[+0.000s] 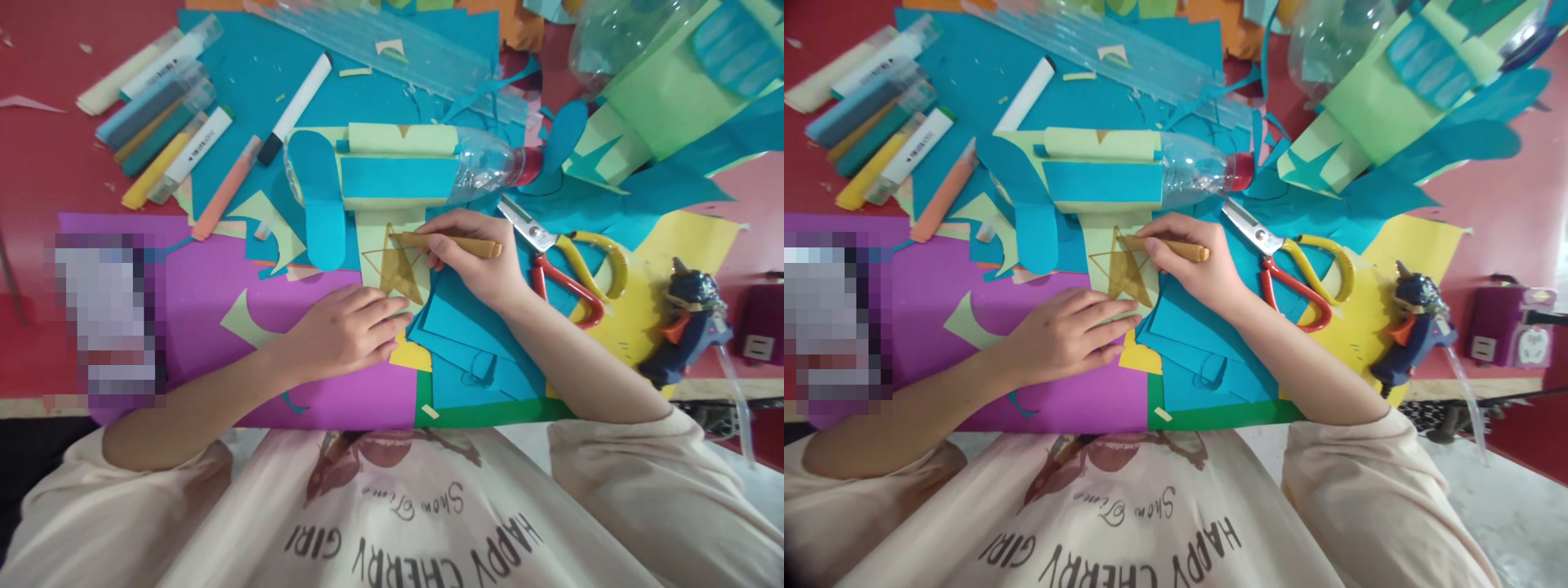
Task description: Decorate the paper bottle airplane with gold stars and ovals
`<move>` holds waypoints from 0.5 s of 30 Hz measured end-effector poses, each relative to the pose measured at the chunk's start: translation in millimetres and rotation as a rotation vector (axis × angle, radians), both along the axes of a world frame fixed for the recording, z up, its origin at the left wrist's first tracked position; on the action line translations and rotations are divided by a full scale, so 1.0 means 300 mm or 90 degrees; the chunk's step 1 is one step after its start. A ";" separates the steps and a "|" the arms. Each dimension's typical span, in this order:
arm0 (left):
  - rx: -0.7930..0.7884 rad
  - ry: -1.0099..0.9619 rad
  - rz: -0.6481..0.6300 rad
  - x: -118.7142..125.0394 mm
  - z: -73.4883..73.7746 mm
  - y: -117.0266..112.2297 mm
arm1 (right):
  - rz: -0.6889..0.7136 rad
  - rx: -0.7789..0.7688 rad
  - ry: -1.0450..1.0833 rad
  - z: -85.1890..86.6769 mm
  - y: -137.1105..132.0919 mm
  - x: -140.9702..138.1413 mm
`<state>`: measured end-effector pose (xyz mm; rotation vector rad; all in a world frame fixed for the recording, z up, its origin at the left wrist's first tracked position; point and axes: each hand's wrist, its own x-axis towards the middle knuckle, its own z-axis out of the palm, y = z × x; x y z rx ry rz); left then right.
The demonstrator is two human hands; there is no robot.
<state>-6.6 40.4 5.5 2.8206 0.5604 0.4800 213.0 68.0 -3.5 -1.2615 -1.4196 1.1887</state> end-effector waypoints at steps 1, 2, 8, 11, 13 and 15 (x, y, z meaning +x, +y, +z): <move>0.000 0.000 -0.001 0.000 0.000 0.000 | 0.006 0.000 0.000 0.002 0.000 0.000; 0.000 0.001 -0.001 0.001 0.001 0.000 | 0.010 -0.001 -0.001 0.004 0.000 0.000; 0.021 -0.025 -0.004 0.001 0.004 0.003 | 0.027 0.015 -0.016 0.015 -0.001 0.002; 0.026 -0.020 -0.011 0.002 0.006 0.003 | 0.033 0.014 -0.008 0.015 -0.002 0.004; 0.027 -0.018 -0.010 0.003 0.007 0.003 | 0.021 0.009 0.007 0.011 -0.002 0.005; 0.025 -0.018 -0.006 0.003 0.007 0.003 | -0.004 0.014 0.030 0.005 -0.002 0.005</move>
